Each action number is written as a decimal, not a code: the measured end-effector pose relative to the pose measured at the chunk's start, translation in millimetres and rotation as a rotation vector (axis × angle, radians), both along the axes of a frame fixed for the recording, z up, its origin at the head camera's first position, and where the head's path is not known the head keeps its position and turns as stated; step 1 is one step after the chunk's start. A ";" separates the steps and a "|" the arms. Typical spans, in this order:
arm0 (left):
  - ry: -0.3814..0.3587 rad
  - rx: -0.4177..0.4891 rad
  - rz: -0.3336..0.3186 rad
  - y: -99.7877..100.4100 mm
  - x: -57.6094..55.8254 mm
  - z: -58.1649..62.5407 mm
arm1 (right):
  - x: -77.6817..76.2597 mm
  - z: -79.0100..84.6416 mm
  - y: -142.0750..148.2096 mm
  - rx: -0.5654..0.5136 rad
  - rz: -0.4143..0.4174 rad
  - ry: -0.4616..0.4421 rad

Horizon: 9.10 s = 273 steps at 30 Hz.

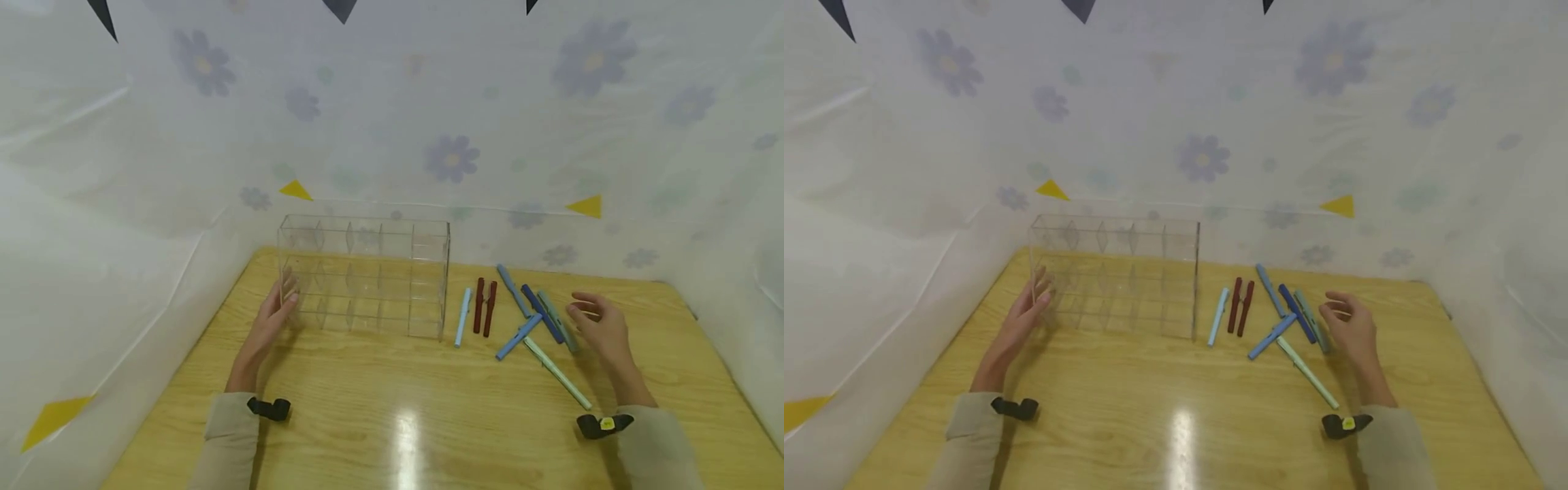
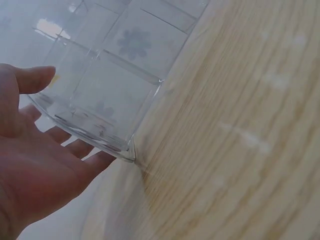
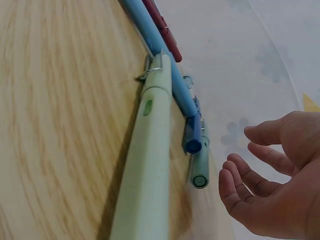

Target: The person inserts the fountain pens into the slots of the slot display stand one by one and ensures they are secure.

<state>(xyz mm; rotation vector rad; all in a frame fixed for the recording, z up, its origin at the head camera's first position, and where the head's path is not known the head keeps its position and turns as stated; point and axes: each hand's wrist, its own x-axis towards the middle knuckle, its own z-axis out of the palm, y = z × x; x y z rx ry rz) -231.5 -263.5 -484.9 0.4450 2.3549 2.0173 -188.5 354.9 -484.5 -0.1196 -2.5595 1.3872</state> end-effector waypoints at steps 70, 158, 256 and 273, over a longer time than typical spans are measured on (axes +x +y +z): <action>-0.101 0.151 -0.102 -12.0 -6.0 -26.2 | 5.7 52.0 -72.0 -0.454 0.221 0.223; -0.069 0.116 -0.032 -9.4 2.7 -31.2 | -134.2 152.2 -341.6 -0.616 0.318 0.513; -0.052 0.041 -0.011 0.3 4.3 -26.1 | 62.2 27.3 -71.1 0.035 0.077 0.240; -0.047 0.065 -0.024 -2.4 5.8 -25.4 | 68.6 2.4 -54.5 0.221 0.056 0.008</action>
